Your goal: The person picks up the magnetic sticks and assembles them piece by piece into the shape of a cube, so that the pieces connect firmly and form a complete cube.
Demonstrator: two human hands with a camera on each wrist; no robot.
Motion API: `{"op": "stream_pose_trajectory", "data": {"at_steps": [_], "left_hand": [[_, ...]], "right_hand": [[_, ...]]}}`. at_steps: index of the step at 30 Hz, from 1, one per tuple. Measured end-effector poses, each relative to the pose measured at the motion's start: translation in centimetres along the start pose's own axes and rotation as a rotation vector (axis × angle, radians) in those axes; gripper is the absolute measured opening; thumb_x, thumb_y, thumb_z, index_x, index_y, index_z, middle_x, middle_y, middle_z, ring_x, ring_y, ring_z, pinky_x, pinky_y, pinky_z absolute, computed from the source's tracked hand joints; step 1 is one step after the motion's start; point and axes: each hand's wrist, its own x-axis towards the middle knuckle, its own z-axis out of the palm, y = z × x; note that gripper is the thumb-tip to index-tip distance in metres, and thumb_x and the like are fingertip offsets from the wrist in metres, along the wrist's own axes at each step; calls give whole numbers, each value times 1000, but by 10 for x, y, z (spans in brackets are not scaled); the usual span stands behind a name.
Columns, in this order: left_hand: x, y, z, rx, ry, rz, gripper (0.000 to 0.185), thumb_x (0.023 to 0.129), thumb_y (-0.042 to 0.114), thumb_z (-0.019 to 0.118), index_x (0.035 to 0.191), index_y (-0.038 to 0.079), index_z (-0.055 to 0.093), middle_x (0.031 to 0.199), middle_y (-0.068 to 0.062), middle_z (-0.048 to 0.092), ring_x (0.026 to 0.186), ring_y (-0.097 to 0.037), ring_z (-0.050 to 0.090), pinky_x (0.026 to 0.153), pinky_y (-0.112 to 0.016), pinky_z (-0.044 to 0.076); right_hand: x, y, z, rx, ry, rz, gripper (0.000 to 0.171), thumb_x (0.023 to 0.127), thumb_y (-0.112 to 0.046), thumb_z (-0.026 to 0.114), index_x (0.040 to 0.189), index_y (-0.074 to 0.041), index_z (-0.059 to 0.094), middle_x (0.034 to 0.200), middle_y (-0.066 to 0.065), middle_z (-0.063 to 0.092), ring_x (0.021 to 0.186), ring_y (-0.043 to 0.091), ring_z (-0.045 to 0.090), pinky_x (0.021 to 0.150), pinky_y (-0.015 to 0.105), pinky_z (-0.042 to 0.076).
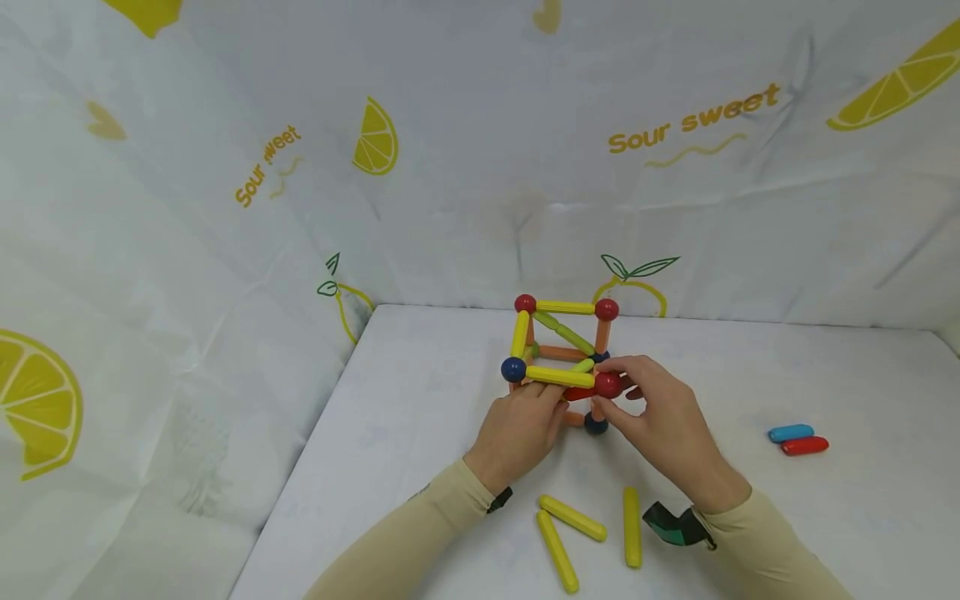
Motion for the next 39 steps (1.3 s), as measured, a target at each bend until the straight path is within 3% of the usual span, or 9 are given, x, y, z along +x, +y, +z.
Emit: {"op": "stream_pose_trajectory", "data": {"at_steps": [5, 8, 11, 14, 18, 22, 26, 33, 39], "left_hand": [[-2, 1, -4, 33, -15, -8, 28, 106, 35, 71, 122, 12, 70, 101, 3, 75, 79, -8, 68, 69, -17, 60], [-8, 2, -15, 40, -8, -5, 29, 106, 37, 71, 120, 11, 69, 100, 3, 73, 77, -7, 64, 67, -14, 57], [-21, -1, -31, -1, 20, -8, 27, 104, 34, 73, 119, 11, 71, 99, 2, 74, 76, -7, 65, 65, -13, 56], [-35, -11, -39, -106, 12, -67, 24, 103, 30, 75, 117, 10, 72, 99, 1, 76, 80, -10, 71, 68, -16, 58], [-45, -33, -29, -258, -76, -265, 26, 103, 22, 76, 122, 6, 73, 100, -3, 77, 83, -10, 74, 71, -19, 59], [-39, -49, -12, -370, -178, -419, 33, 102, 18, 76, 130, 3, 73, 101, -5, 79, 83, -9, 73, 72, -20, 59], [-27, -56, 2, -446, -224, -451, 32, 101, 19, 76, 128, 3, 76, 98, -3, 80, 82, -7, 69, 75, -22, 58], [-10, -60, 4, -552, -234, -510, 31, 99, 13, 75, 126, -2, 76, 77, 2, 75, 59, -5, 65, 63, -22, 53], [6, -72, 4, -583, -228, -605, 29, 101, 11, 69, 126, -2, 75, 74, 0, 74, 59, -8, 67, 59, -23, 53]], "right_hand": [[1, 2, -3, 40, -20, 20, 54, 90, -24, 91, 137, -12, 66, 119, 3, 74, 101, 20, 72, 83, 40, 65], [3, 9, -7, 92, -31, 73, 54, 100, -32, 80, 145, -11, 61, 124, 7, 75, 108, 23, 71, 85, 27, 62], [10, 23, -13, 134, -43, 156, 46, 108, -29, 67, 149, -10, 57, 131, 12, 73, 114, 29, 70, 88, 15, 54], [24, 43, -16, 138, -83, 231, 43, 111, -24, 58, 151, -8, 54, 137, 17, 71, 120, 34, 68, 96, 26, 57], [51, 71, -11, 126, -207, 298, 49, 110, -22, 54, 155, -5, 48, 145, 23, 64, 128, 43, 63, 103, 62, 58], [73, 93, 5, 150, -387, 335, 59, 110, -23, 53, 164, -4, 35, 159, 27, 53, 140, 49, 56, 108, 68, 53], [79, 107, 19, 200, -495, 368, 62, 108, -18, 52, 165, 0, 33, 163, 30, 47, 145, 52, 52, 112, 70, 49], [70, 113, 22, 176, -518, 356, 52, 105, -18, 55, 153, 2, 51, 150, 30, 60, 137, 52, 56, 108, 68, 53], [46, 106, 13, 116, -480, 349, 49, 107, -22, 57, 150, 2, 55, 149, 29, 61, 130, 50, 63, 101, 62, 59]]}}
